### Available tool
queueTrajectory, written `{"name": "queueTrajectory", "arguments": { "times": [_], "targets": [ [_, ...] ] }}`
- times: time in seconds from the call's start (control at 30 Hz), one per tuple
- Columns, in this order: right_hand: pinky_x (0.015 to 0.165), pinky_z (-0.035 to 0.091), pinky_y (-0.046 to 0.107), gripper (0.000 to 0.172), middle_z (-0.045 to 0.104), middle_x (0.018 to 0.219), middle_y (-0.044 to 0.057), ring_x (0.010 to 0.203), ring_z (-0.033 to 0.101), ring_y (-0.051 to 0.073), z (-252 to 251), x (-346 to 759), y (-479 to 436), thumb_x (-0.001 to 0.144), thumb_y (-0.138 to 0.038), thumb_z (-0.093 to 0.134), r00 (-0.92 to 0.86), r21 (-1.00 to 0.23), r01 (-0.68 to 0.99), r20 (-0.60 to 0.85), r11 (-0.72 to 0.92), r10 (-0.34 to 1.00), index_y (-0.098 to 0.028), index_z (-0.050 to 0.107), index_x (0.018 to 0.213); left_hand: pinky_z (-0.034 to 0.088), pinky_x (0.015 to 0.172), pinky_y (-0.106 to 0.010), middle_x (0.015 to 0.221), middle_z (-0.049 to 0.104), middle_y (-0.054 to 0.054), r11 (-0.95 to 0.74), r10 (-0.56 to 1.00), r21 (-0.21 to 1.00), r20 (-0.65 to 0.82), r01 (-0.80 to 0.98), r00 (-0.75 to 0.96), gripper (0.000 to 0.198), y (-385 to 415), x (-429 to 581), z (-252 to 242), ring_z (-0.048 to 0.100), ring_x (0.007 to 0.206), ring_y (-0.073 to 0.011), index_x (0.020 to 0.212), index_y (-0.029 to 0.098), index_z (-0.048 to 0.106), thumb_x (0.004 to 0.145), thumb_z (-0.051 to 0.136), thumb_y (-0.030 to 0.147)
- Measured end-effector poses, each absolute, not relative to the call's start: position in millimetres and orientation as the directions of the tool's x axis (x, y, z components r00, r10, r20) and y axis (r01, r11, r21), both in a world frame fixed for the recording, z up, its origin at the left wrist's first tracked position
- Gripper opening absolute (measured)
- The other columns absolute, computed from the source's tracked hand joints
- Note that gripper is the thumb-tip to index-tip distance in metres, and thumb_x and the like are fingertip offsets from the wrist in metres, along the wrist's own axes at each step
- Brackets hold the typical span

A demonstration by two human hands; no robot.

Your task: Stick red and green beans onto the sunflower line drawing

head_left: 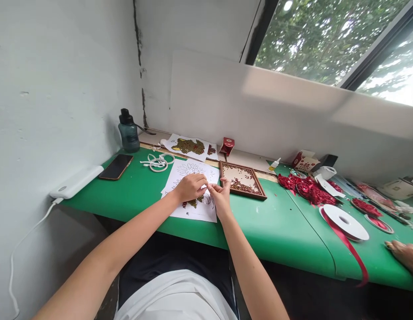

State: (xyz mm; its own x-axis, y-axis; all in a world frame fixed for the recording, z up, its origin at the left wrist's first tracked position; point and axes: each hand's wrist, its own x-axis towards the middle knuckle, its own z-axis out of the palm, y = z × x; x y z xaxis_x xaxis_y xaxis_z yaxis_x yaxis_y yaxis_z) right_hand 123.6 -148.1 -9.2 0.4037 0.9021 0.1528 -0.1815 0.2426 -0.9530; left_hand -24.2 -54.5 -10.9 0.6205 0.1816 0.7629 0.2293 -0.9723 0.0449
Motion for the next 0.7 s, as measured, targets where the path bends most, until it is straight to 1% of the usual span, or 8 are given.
{"name": "queueTrajectory", "arguments": {
  "times": [0.17,0.33,0.47,0.7],
  "targets": [
    [0.051,0.038,0.020,0.077,0.072,0.077,-0.005,0.061,0.062,0.014,-7.0,123.3,-149.4,0.067,-0.040,0.091,0.426,-0.958,-0.176,0.134,0.227,0.895,-0.029,0.034,0.118,0.050,0.070,-0.031,0.096,0.072,-0.004,-0.973,0.176,0.046,0.782,0.226,0.598,0.009,-53.9,-23.2,-12.1,0.069,0.085,-0.0191,0.095,0.020,0.063,0.092,0.057,0.015],
    [0.052,0.039,0.021,0.081,0.074,0.076,-0.002,0.064,0.064,0.015,-7.2,123.7,-148.1,0.064,-0.039,0.093,0.440,-0.953,-0.188,0.137,0.240,0.887,-0.027,0.036,0.120,0.049,0.069,-0.031,0.091,0.071,-0.003,-0.973,0.178,0.054,0.792,0.223,0.585,0.009,-54.8,-22.3,-10.9,0.068,0.081,-0.0186,0.093,0.020,0.062,0.089,0.058,0.013],
    [0.054,0.040,0.022,0.083,0.075,0.075,-0.001,0.063,0.064,0.015,-7.3,124.4,-147.5,0.061,-0.040,0.095,0.450,-0.954,-0.178,0.141,0.243,0.882,-0.026,0.040,0.121,0.049,0.068,-0.031,0.090,0.071,-0.002,-0.972,0.179,0.057,0.802,0.226,0.569,0.009,-55.5,-21.8,-9.6,0.068,0.081,-0.0187,0.092,0.020,0.062,0.088,0.058,0.013],
    [0.058,0.044,0.025,0.079,0.077,0.079,0.001,0.058,0.061,0.014,-5.9,125.1,-148.7,0.060,-0.041,0.096,0.443,-0.960,-0.165,0.133,0.226,0.887,-0.025,0.046,0.119,0.050,0.067,-0.031,0.088,0.071,-0.002,-0.973,0.179,0.061,0.810,0.224,0.558,0.008,-56.6,-22.3,-8.4,0.068,0.079,-0.0184,0.091,0.021,0.062,0.090,0.057,0.015]
  ]
}}
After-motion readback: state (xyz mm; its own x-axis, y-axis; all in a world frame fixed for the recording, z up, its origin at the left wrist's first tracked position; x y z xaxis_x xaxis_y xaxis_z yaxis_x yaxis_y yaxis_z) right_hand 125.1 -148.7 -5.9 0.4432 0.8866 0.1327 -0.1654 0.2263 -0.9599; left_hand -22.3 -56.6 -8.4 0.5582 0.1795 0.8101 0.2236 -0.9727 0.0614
